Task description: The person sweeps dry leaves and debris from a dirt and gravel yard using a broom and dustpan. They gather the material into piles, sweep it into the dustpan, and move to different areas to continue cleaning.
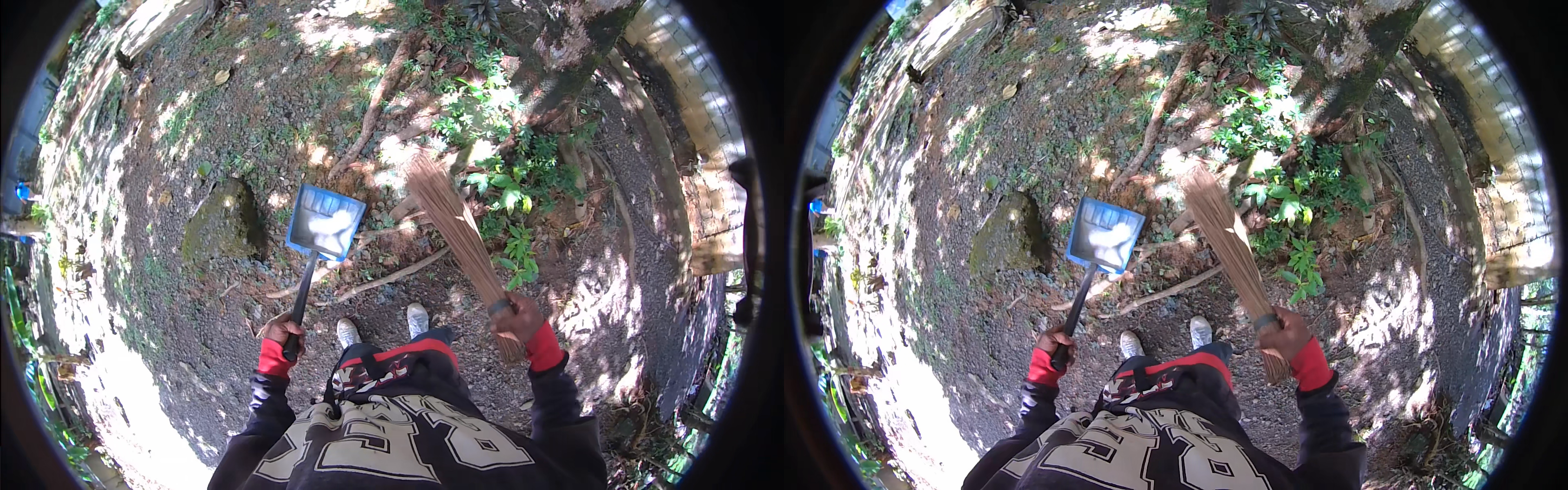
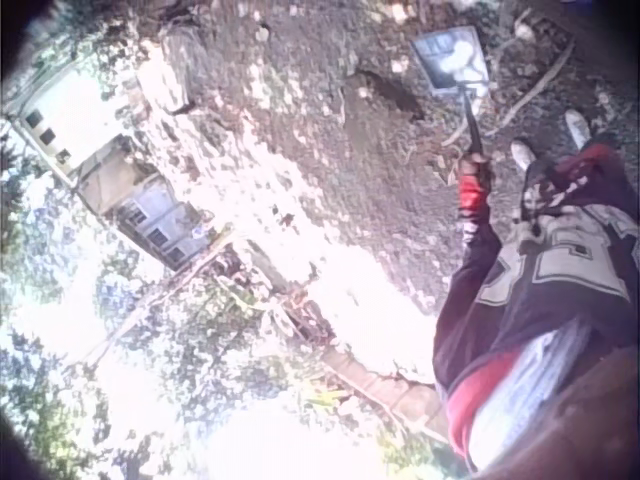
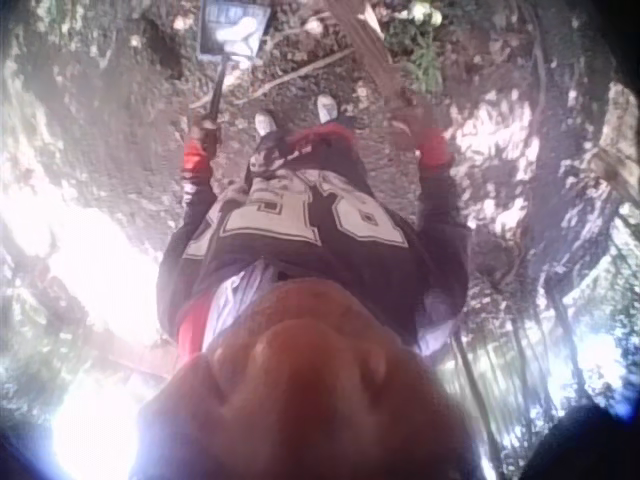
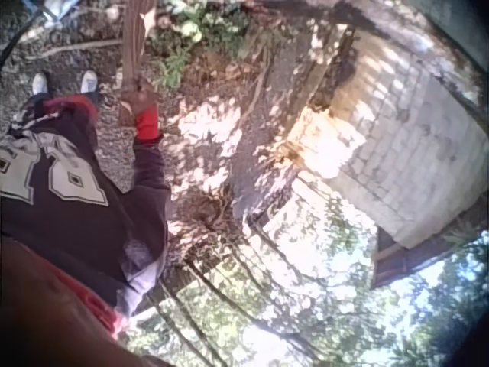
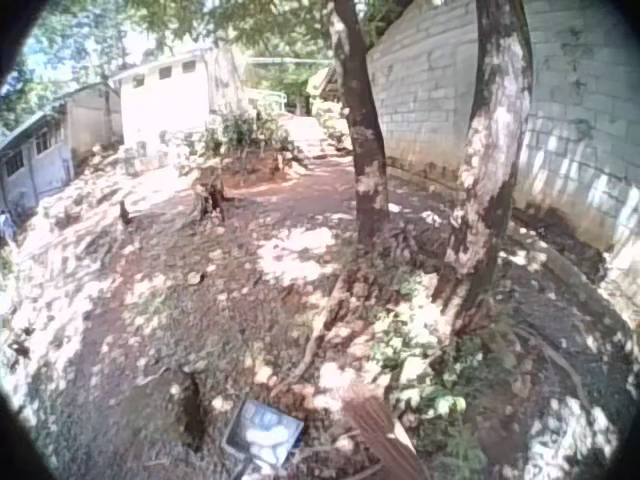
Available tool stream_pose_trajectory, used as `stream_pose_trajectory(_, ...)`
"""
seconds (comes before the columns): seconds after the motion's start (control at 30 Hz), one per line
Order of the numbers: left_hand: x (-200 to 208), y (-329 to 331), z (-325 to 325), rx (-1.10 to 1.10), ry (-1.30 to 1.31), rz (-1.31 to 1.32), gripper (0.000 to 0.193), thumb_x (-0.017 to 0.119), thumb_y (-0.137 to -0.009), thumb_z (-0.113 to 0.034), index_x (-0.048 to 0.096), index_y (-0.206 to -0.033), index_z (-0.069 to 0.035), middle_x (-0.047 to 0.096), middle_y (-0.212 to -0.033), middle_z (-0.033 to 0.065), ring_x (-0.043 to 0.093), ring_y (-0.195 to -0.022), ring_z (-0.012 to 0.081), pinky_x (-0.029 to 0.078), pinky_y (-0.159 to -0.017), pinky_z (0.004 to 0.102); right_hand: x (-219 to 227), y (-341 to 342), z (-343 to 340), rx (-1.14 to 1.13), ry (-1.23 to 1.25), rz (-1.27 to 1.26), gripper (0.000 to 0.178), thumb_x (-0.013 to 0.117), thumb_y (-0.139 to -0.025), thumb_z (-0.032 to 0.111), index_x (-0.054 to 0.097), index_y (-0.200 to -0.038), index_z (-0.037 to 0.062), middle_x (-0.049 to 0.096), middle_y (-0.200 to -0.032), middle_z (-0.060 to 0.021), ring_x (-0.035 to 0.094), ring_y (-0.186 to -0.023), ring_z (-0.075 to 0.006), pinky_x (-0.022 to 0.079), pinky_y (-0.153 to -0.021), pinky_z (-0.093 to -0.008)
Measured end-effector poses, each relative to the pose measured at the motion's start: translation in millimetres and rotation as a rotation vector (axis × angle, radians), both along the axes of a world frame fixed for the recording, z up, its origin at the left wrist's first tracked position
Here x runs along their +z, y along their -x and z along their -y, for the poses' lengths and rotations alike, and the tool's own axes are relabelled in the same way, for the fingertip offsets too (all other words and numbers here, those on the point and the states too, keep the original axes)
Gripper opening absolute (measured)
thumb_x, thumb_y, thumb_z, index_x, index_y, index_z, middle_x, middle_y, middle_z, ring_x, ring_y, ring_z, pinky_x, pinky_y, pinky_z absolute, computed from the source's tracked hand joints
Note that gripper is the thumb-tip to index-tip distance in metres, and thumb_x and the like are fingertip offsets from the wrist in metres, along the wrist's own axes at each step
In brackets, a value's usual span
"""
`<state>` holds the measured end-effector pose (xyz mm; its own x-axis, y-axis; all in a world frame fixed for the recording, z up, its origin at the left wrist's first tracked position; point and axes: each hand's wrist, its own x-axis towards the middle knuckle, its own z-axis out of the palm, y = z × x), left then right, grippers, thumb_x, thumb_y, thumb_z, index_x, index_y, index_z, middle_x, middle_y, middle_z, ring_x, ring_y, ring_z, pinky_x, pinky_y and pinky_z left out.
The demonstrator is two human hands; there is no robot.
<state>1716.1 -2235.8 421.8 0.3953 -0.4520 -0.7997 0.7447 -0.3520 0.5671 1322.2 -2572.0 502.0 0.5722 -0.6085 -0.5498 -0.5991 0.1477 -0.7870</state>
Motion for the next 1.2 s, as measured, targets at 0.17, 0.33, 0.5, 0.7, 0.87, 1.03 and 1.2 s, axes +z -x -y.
stream_pose_trajectory(0.17,2.9,-108.8,52.6,-0.350,-0.048,0.121,0.020,0.059,-0.068,-0.003,0.054,-0.087,0.003,0.052,-0.055,0.0109,0.048,-0.037,0.0227,0.040,-0.032,0.0362,-43.6,-140.8,80.0,0.198,0.307,-0.123,0.034,0.073,-0.062,0.014,0.059,-0.088,-0.0033,0.062,-0.082,-0.0122,0.061,-0.069,-0.0223,0.051,-0.062,-0.0325)
stream_pose_trajectory(0.33,-7.3,-186.1,58.8,-0.428,-0.107,0.072,0.010,0.060,-0.065,-0.006,0.055,-0.063,0.002,0.050,-0.049,0.0114,0.047,-0.034,0.0240,0.037,-0.032,0.0372,-131.1,-297.3,17.7,0.699,0.341,-0.371,0.033,0.068,-0.065,0.034,0.069,-0.085,0.0077,0.065,-0.087,-0.0193,0.064,-0.075,-0.0280,0.050,-0.071,-0.0342)
stream_pose_trajectory(0.5,-39.2,-222.7,31.3,-0.579,-0.127,0.170,0.012,0.059,-0.068,-0.010,0.053,-0.072,0.000,0.051,-0.051,0.0115,0.049,-0.036,0.0243,0.038,-0.031,0.0364,-87.8,-219.7,-103.3,-0.143,0.000,-0.046,0.039,0.077,-0.055,0.018,0.062,-0.083,-0.0043,0.063,-0.074,-0.0123,0.061,-0.066,-0.0212,0.049,-0.063,-0.0318)
stream_pose_trajectory(0.7,-53.0,-227.7,24.7,-0.494,-0.102,0.017,0.016,0.050,-0.079,-0.011,0.055,-0.071,0.003,0.052,-0.053,0.0129,0.047,-0.035,0.0243,0.037,-0.030,0.0352,-83.6,-179.3,-180.9,-0.535,0.013,-0.068,0.040,0.077,-0.053,0.010,0.057,-0.084,-0.0041,0.059,-0.071,-0.0096,0.059,-0.063,-0.0194,0.049,-0.058,-0.0331)
stream_pose_trajectory(0.87,-61.4,-241.7,32.1,-0.660,-0.175,0.077,0.018,0.052,-0.079,-0.016,0.056,-0.077,0.001,0.051,-0.053,0.0108,0.049,-0.038,0.0223,0.038,-0.032,0.0337,-118.3,-207.3,-187.1,-0.389,-0.151,-0.048,0.049,0.077,-0.054,0.021,0.057,-0.089,-0.0069,0.062,-0.078,-0.0164,0.061,-0.069,-0.0236,0.048,-0.061,-0.0358)
stream_pose_trajectory(1.03,-76.4,-248.2,23.6,-0.607,-0.293,-0.084,0.010,0.056,-0.073,-0.014,0.054,-0.069,-0.005,0.052,-0.053,0.0097,0.047,-0.037,0.0230,0.037,-0.031,0.0355,-95.8,-172.0,-227.6,-0.477,-0.066,-0.088,0.052,0.076,-0.054,0.020,0.057,-0.093,-0.0088,0.062,-0.079,-0.0179,0.062,-0.071,-0.0255,0.049,-0.064,-0.0351)
stream_pose_trajectory(1.2,-76.9,-254.3,31.1,-0.579,-0.259,-0.226,0.013,0.057,-0.070,-0.014,0.050,-0.066,-0.004,0.050,-0.052,0.0108,0.045,-0.038,0.0255,0.040,-0.034,0.0367,-68.7,-144.9,-234.3,-0.563,0.032,-0.065,0.054,0.076,-0.054,0.020,0.056,-0.095,-0.0091,0.061,-0.079,-0.0177,0.062,-0.071,-0.0257,0.050,-0.066,-0.0348)
